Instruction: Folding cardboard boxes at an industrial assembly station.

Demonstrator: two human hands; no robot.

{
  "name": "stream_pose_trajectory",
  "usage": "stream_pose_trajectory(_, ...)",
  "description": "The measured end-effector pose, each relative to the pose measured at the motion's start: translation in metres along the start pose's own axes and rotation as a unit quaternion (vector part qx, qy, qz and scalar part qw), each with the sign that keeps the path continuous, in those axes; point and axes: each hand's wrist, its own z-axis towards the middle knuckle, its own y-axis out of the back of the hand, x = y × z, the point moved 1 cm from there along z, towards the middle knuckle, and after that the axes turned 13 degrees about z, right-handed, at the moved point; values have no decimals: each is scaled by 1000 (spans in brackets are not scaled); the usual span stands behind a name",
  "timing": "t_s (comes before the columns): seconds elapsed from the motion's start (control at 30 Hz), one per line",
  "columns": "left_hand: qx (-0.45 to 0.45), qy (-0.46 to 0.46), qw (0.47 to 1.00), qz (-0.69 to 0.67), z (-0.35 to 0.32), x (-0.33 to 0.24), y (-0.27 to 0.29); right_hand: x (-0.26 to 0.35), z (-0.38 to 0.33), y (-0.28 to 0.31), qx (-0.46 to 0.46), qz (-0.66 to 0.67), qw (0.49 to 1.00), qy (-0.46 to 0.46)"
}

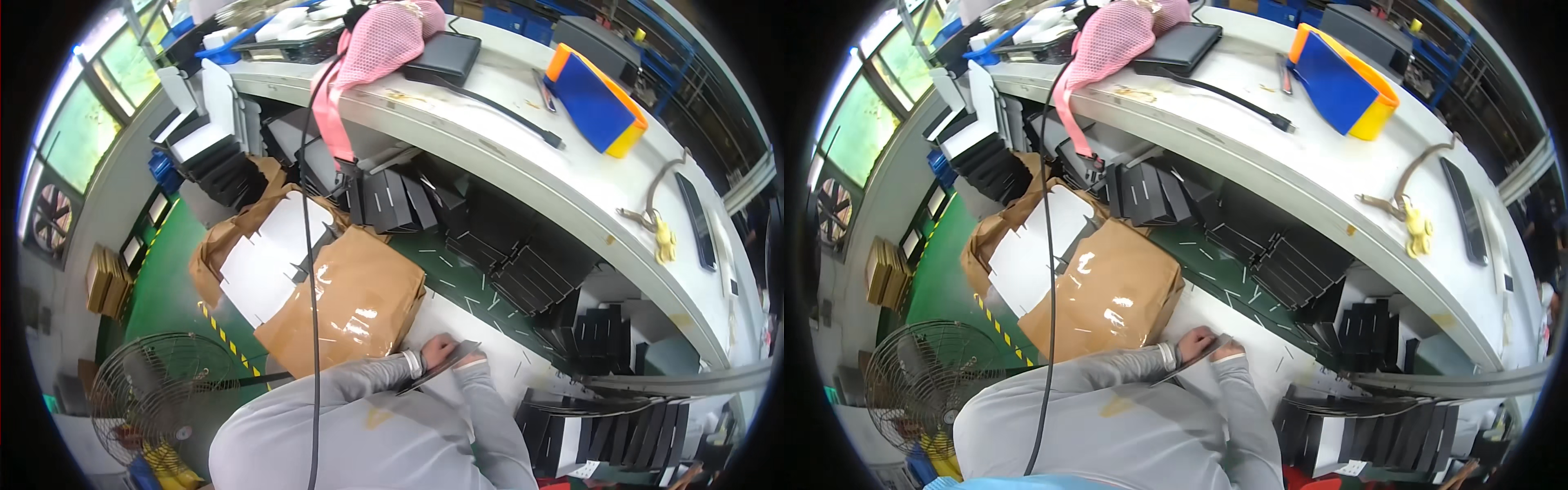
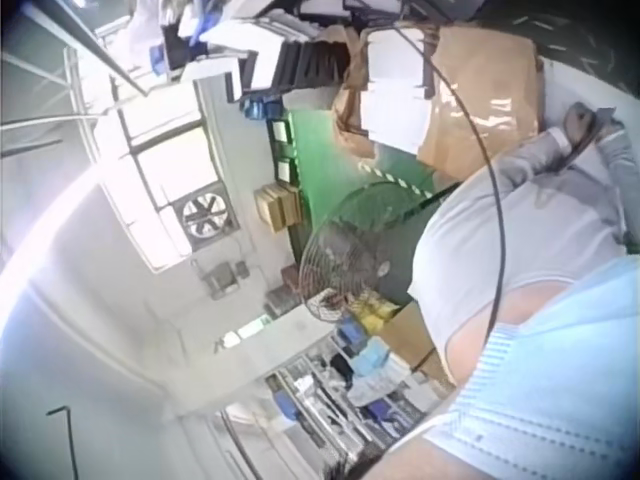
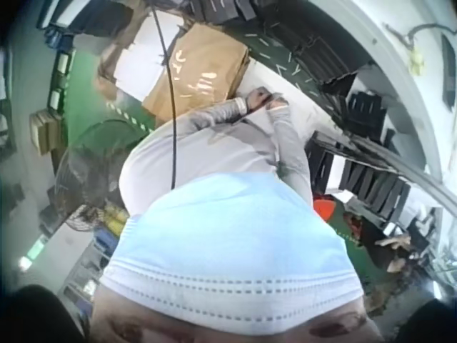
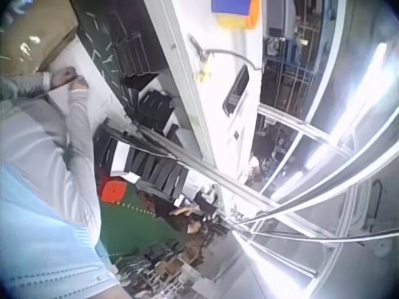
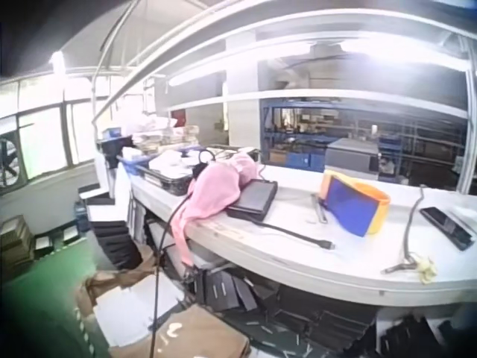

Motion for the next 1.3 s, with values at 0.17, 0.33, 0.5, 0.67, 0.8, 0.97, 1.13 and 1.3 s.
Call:
stream_pose_trajectory(0.17, 14, 9, 1000, 1, 4, -7, 3, -20, -3, -18, 29, 6, 1000, 2)
stream_pose_trajectory(0.33, -17, 3, 1000, -16, 2, -9, -3, -12, -2, -4, 86, -3, 994, -66)
stream_pose_trajectory(0.5, 15, 25, 1000, -12, -2, 2, -9, -22, -19, -4, 124, 29, 991, -28)
stream_pose_trajectory(0.67, 15, -21, 999, -23, -1, 19, 1, 6, -30, 32, 24, 30, 998, -45)
stream_pose_trajectory(0.8, 100, 38, 989, -107, 3, 7, 16, -13, -58, 20, 55, -31, 992, -111)
stream_pose_trajectory(0.97, 183, 150, 944, -228, 8, 69, -4, 1, -60, 50, 52, -24, 983, -176)
stream_pose_trajectory(1.13, 218, 183, 932, -226, 13, 63, -13, 11, -87, 95, 40, 0, 969, -244)
stream_pose_trajectory(1.3, 182, 211, 925, -257, 15, 61, -12, 114, -135, 264, -195, -78, 964, -166)
